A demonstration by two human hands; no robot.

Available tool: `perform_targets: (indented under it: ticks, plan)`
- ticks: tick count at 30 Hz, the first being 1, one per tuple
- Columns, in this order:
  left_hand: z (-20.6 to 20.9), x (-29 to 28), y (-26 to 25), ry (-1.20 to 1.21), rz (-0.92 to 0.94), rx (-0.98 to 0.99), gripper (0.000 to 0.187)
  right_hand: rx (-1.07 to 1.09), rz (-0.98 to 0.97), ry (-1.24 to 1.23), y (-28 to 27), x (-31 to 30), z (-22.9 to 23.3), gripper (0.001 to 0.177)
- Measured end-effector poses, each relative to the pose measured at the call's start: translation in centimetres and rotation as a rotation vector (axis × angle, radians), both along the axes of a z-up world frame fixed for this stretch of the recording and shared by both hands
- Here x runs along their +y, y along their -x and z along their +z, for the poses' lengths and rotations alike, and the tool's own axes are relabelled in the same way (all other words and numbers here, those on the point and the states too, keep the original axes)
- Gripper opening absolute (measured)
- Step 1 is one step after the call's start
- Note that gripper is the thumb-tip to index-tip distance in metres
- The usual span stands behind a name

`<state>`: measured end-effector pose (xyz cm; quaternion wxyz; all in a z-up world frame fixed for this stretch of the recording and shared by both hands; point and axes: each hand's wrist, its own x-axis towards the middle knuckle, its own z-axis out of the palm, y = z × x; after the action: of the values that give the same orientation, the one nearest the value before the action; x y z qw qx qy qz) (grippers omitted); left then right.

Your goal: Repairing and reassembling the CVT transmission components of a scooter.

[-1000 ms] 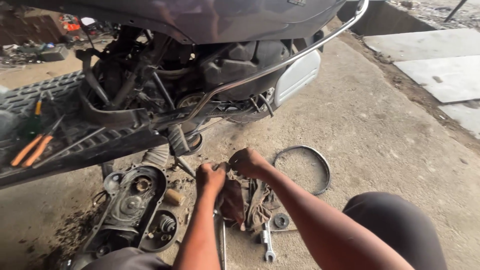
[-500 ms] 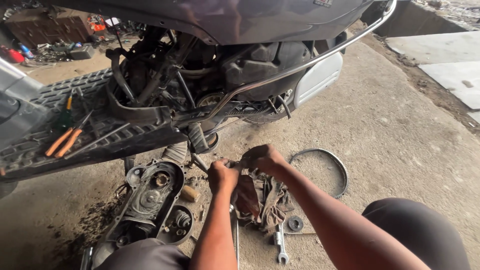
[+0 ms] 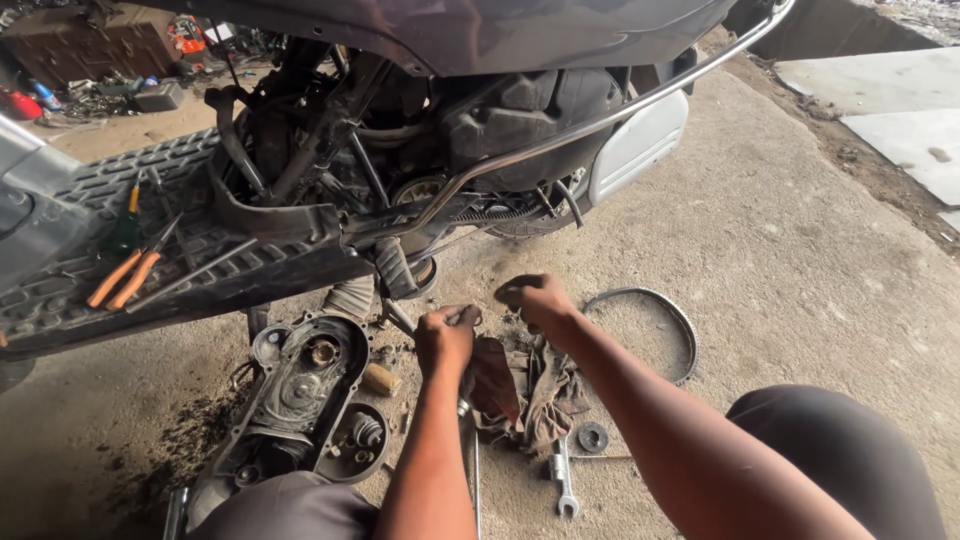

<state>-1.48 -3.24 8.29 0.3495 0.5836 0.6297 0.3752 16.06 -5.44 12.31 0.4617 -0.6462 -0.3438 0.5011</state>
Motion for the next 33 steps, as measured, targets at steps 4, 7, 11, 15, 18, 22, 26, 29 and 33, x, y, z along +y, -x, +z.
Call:
perform_targets:
  ticks: [4,7,11,15,18,22,26,29,33]
  plan:
    - [-5.4,2.8,-1.1,0.018,0.007,-0.165,0.037,-0.313,0.17,0.075,0.9,-0.4,0.3,0.029]
    - [-5.3,2.8,-0.9,0.017,-0.031,-0.305,0.042,-0.355,0.251,-0.002,1.0,-1.0,0.9,0.03]
    - [-8.4,4.2,-1.2,0.054,-0.103,-0.388,0.04,-0.383,0.225,-0.004,0.9,-0.8,0.1,0.03]
    - [-5.8,3.4,-0.8,0.055,-0.052,-0.343,0.044,-0.28,0.261,-0.108,0.2,0.0,-1.2,0.026]
    - [2.0,0.0,0.6,0.148,-0.008,-0.07,0.053,-0.16,0.181,-0.079,0.1,0.5,-1.3,0.024]
    - [3.4,-1.2,1.1,0.276,-0.126,0.311,0.065,0.244,0.008,-0.068,-0.6,1.0,-1.4,0.017]
    - [1.0,-6.6,0.9,0.348,-0.353,0.533,0.058,0.241,-0.008,-0.046,-0.2,1.0,-1.5,0.017]
    - [-3.0,-11.5,1.0,0.466,-0.491,0.572,0.059,0.249,-0.043,-0.044,0.8,1.9,-3.2,0.012]
    - [-9.7,-15.1,2.3,0.732,-0.64,0.689,0.054,0.225,-0.077,0.039,1.7,2.7,-5.4,0.016]
